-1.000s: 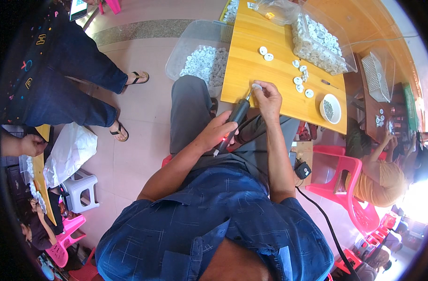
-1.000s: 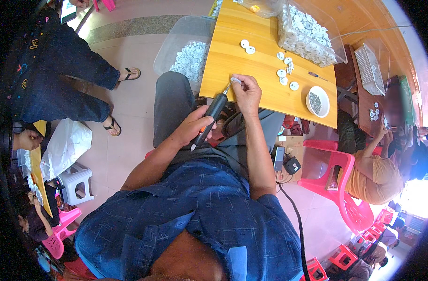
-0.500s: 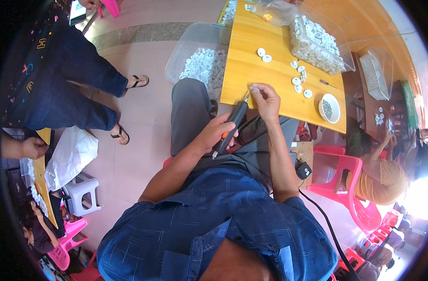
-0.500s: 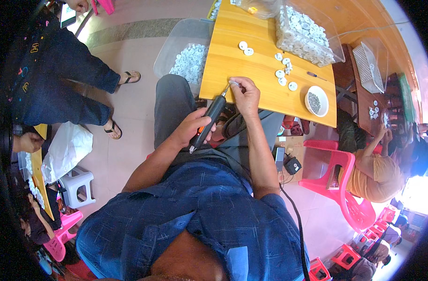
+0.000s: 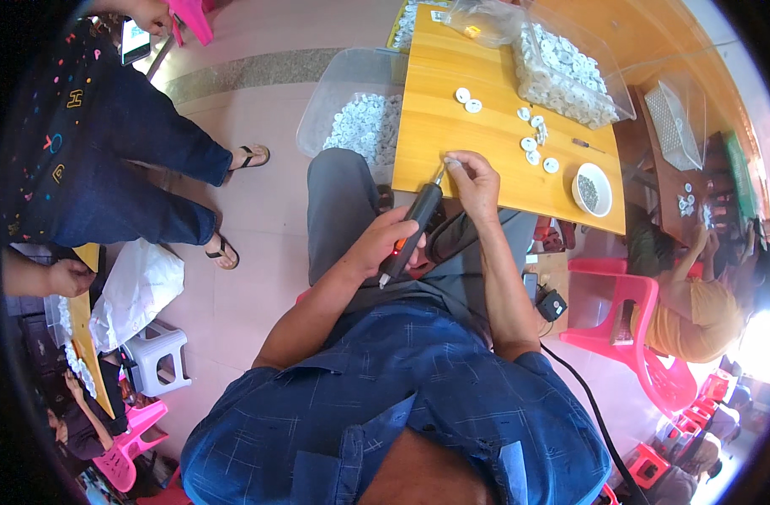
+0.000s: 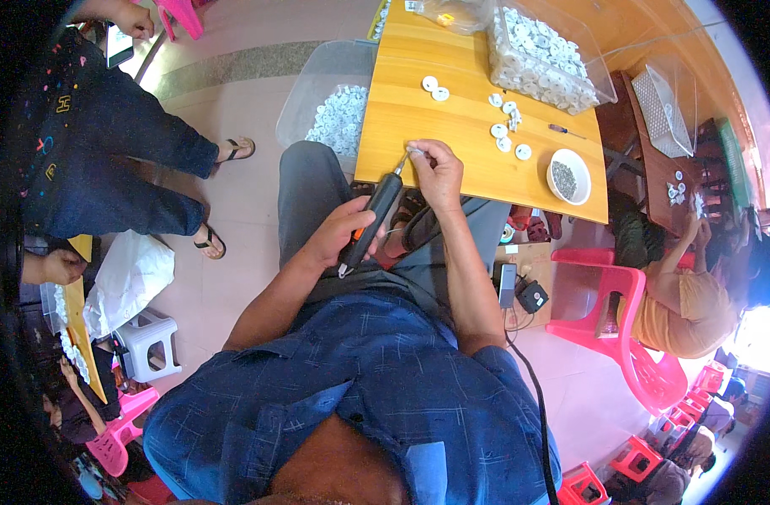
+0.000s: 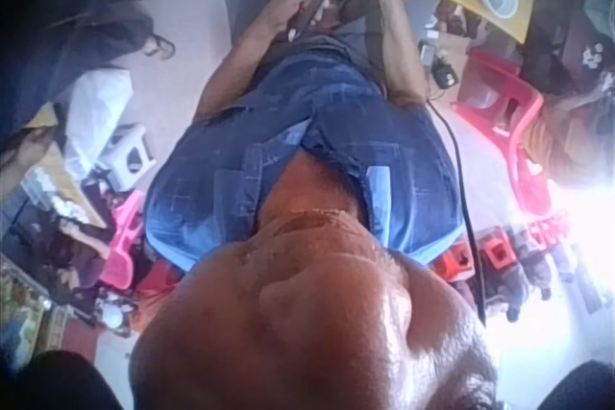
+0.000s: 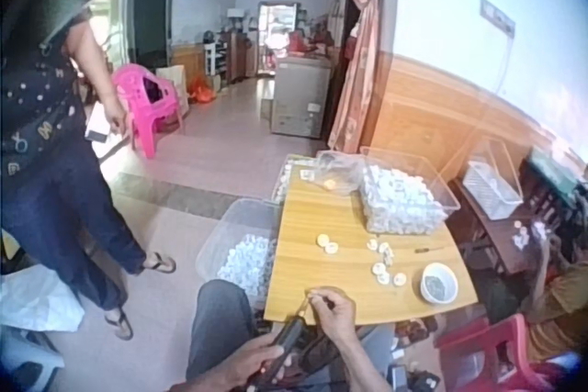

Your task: Assembling small plastic components using an electric screwdriver.

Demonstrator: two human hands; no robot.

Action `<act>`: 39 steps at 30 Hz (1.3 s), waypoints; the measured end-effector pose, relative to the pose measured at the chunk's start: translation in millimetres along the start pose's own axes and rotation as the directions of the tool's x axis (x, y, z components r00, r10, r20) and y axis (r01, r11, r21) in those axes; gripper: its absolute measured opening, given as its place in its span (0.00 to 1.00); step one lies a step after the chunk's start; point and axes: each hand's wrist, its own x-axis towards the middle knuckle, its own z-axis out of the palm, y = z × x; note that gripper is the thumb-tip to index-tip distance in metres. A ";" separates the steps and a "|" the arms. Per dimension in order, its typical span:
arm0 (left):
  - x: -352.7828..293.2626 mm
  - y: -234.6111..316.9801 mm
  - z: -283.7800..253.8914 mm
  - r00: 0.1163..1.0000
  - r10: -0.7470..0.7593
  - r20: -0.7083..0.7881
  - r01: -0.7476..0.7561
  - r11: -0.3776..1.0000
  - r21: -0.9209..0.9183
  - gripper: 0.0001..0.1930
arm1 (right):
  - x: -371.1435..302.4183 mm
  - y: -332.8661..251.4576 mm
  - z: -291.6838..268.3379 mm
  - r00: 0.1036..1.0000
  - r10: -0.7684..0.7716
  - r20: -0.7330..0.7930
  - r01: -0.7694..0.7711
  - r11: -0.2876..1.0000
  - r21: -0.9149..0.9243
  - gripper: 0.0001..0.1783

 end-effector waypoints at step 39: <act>10.3 12.8 -1.4 1.000 -0.029 -0.006 0.029 0.995 0.095 0.17 | 3.4 9.7 -2.8 0.994 0.108 0.024 -0.109 0.994 0.015 0.08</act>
